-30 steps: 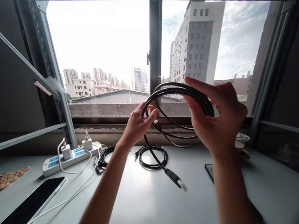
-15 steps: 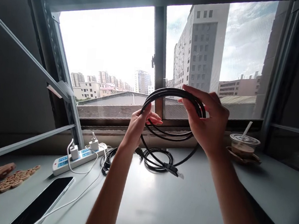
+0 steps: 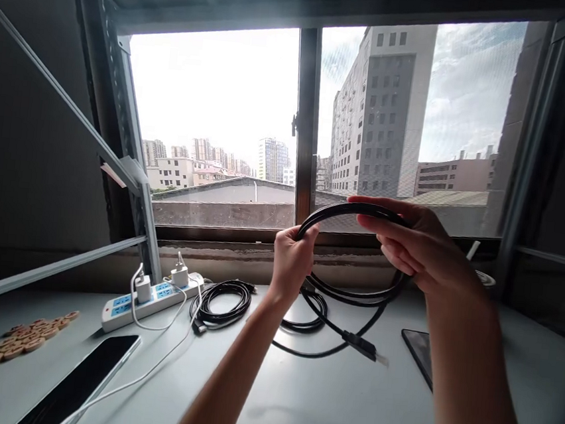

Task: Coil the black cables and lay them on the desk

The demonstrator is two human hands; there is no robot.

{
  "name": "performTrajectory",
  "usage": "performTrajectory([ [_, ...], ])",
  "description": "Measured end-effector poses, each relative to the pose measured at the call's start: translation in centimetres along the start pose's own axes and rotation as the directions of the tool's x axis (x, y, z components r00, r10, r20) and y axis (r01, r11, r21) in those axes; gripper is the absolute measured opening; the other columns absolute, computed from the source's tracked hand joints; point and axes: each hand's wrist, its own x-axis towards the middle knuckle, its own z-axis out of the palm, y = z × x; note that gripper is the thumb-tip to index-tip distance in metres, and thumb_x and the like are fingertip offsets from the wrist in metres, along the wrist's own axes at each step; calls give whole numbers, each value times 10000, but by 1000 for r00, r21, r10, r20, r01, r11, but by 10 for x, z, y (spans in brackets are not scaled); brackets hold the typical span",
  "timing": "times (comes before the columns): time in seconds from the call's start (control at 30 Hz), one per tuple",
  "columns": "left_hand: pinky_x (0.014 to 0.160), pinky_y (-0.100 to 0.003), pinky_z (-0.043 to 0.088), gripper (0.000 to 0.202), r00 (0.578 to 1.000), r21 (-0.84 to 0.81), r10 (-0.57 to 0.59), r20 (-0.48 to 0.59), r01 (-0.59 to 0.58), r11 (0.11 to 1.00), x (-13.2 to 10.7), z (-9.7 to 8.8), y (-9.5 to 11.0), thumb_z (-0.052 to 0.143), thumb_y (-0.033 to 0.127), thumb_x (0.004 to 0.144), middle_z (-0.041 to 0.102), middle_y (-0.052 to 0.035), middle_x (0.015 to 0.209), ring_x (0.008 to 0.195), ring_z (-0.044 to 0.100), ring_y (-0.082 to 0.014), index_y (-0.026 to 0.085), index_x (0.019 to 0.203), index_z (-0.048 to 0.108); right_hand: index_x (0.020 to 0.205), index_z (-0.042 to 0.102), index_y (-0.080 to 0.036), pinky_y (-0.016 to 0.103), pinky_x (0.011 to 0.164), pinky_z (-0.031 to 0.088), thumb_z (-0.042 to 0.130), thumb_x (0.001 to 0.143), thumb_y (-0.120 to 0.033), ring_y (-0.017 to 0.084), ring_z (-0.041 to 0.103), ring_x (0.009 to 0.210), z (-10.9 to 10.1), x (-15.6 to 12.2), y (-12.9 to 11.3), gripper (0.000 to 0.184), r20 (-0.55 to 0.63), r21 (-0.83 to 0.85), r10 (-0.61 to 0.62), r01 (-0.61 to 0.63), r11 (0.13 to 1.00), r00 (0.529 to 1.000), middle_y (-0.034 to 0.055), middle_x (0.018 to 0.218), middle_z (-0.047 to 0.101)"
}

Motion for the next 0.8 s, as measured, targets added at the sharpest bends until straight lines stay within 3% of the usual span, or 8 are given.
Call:
performTrajectory([
  [0.1, 417, -192, 337, 372, 999, 149, -32, -21, 35, 988, 5, 7, -26, 486, 306, 770, 396, 41, 361, 355, 436, -74, 183, 433, 385, 1041, 688, -189, 129, 248, 175, 717, 631, -248, 1, 242, 246, 1, -1, -5, 415, -118, 72, 7, 1, 997, 993, -124, 341, 373],
  [0.17, 418, -211, 363, 330, 986, 197, -163, 36, 152, 968, 7, 10, -37, 467, 310, 766, 460, 17, 397, 369, 494, -108, 169, 467, 458, 1025, 695, -190, 133, 241, 185, 695, 624, -218, 4, 249, 241, 6, 0, -7, 401, -230, 112, 6, 20, 993, 973, -122, 349, 394],
  [0.27, 379, -236, 336, 306, 921, 171, -351, 167, 324, 930, 6, 13, -40, 421, 381, 791, 469, 18, 378, 341, 525, -165, 183, 565, 477, 1005, 702, -200, 141, 231, 182, 683, 608, -196, 9, 243, 230, 16, 1, -9, 398, -349, 157, -4, 62, 986, 937, -127, 339, 388],
  [0.37, 407, -243, 348, 414, 878, 181, -419, 231, 385, 905, 3, 13, -36, 348, 454, 827, 428, 13, 335, 352, 513, -165, 190, 524, 450, 997, 703, -211, 145, 225, 175, 701, 590, -195, 13, 234, 224, 23, -3, -11, 408, -415, 176, -29, 111, 978, 909, -133, 322, 370],
  [0.5, 536, -258, 406, 510, 892, 324, -373, 256, 285, 902, 1, 9, -31, 319, 462, 841, 529, -32, 438, 457, 511, -143, 164, 475, 512, 983, 705, -216, 146, 226, 183, 734, 573, -204, 15, 229, 225, 25, -6, -10, 411, -441, 249, -58, 185, 951, 896, -130, 306, 362],
  [0.6, 600, -278, 411, 533, 931, 511, -311, 192, 176, 841, -2, 6, -27, 303, 452, 845, 544, -52, 443, 524, 529, -174, 187, 416, 479, 919, 717, -222, 145, 226, 171, 754, 542, -185, 13, 217, 229, 23, -3, -8, 380, -448, 310, -36, 193, 931, 893, -130, 291, 338],
  [0.7, 586, -272, 392, 522, 959, 600, -258, 117, 139, 788, -8, 8, -21, 313, 445, 849, 529, -50, 400, 521, 510, -181, 218, 392, 423, 881, 719, -232, 151, 222, 161, 762, 541, -185, 12, 214, 228, 19, -3, -9, 346, -466, 342, -2, 182, 922, 885, -129, 301, 333],
  [0.8, 517, -255, 351, 508, 960, 565, -252, 125, 140, 813, -13, 13, -18, 327, 402, 849, 482, -34, 341, 443, 449, -161, 232, 372, 371, 891, 714, -251, 161, 229, 178, 763, 563, -182, 19, 234, 231, 20, -11, -16, 338, -493, 327, 1, 184, 927, 870, -126, 304, 333],
])
